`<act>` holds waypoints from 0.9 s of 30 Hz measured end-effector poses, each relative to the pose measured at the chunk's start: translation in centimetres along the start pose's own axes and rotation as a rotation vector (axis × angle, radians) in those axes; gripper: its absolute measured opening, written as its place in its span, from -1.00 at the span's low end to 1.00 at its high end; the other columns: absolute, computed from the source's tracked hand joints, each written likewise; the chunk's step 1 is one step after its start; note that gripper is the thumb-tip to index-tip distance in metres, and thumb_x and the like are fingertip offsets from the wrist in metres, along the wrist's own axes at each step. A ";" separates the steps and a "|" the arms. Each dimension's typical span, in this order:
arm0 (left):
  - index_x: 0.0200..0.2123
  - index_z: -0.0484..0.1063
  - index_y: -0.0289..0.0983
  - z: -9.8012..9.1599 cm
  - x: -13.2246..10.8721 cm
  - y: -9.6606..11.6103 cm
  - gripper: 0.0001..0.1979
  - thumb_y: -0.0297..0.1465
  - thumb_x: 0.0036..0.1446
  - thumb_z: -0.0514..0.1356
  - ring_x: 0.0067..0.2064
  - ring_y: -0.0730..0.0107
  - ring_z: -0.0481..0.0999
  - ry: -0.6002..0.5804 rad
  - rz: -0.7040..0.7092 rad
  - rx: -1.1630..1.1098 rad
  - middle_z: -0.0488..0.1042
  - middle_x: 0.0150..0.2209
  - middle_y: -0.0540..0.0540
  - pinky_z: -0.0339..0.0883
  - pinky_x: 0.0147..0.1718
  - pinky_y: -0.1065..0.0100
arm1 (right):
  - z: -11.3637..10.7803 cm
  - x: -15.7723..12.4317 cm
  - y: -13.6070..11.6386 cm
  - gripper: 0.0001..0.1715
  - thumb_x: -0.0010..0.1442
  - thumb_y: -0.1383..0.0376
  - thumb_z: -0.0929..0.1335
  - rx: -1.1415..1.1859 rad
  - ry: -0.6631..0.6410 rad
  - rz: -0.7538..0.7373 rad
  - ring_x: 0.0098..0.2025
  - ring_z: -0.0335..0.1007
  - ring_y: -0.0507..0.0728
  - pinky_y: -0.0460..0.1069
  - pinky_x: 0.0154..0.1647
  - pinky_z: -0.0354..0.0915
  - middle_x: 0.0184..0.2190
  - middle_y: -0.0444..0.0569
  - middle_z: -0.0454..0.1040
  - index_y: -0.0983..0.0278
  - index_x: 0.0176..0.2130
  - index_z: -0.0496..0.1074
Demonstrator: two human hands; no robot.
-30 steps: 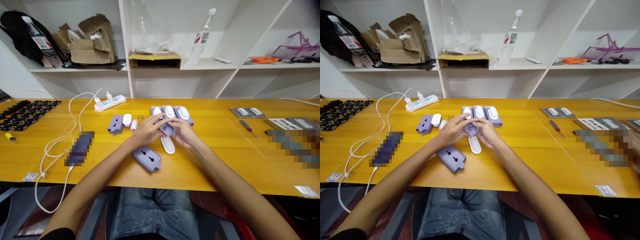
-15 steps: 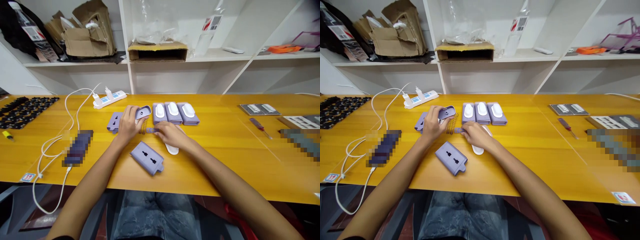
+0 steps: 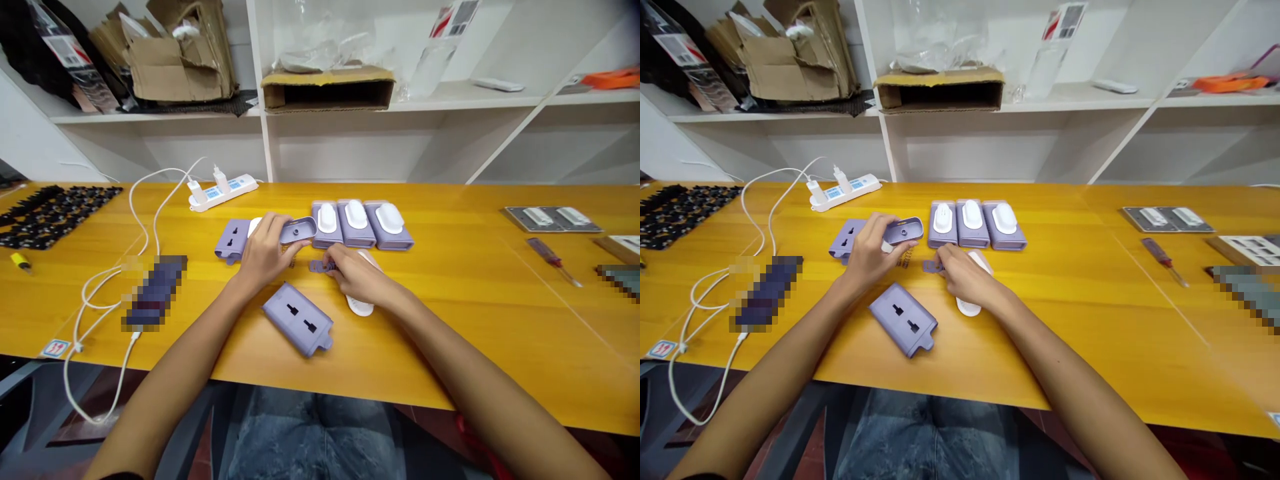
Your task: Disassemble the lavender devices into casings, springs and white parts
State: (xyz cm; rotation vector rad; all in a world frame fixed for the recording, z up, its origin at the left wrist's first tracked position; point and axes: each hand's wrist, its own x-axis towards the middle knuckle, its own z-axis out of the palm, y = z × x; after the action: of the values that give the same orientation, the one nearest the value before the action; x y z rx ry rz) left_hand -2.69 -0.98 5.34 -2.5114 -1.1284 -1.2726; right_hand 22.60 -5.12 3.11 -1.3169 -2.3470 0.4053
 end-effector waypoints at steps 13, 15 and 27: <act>0.17 0.45 -0.22 -0.2 0.0 0.1 -0.63 -0.38 0.36 0.38 0.10 0.00 0.57 -0.145 0.083 0.037 0.55 0.05 -0.23 0.50 0.07 0.08 | -2.1 -0.8 -1.7 -0.58 0.08 0.11 0.66 0.973 0.366 0.157 -0.46 0.46 0.05 0.03 -0.43 0.44 -0.27 -0.07 0.62 0.20 -0.18 0.54; 0.18 0.45 -0.22 -0.1 -0.1 0.2 -0.60 -0.39 0.34 0.39 0.12 0.00 0.58 -0.162 0.103 0.017 0.55 0.06 -0.24 0.50 0.09 0.07 | -1.9 -0.7 -2.1 -0.55 0.06 0.07 0.67 0.992 0.376 0.200 -0.52 0.40 0.02 0.01 -0.49 0.39 -0.37 -0.10 0.60 0.22 -0.20 0.56; 0.22 0.46 -0.23 1.1 -0.9 2.1 -0.53 -0.17 0.36 0.42 0.09 -0.01 0.66 -0.282 0.157 -0.082 0.68 0.09 -0.24 0.50 0.08 0.04 | -1.1 -0.6 -3.0 -0.53 0.06 0.01 0.68 0.920 0.515 0.225 -0.54 0.35 0.02 0.00 -0.49 0.31 -0.46 -0.18 0.48 0.21 -0.21 0.57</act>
State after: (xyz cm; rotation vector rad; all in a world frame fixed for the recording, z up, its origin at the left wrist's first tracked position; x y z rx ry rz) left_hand -0.94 -2.52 4.48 -2.8443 -0.9172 -0.9675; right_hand 21.20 -7.09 5.22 -1.0320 -1.3061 0.9380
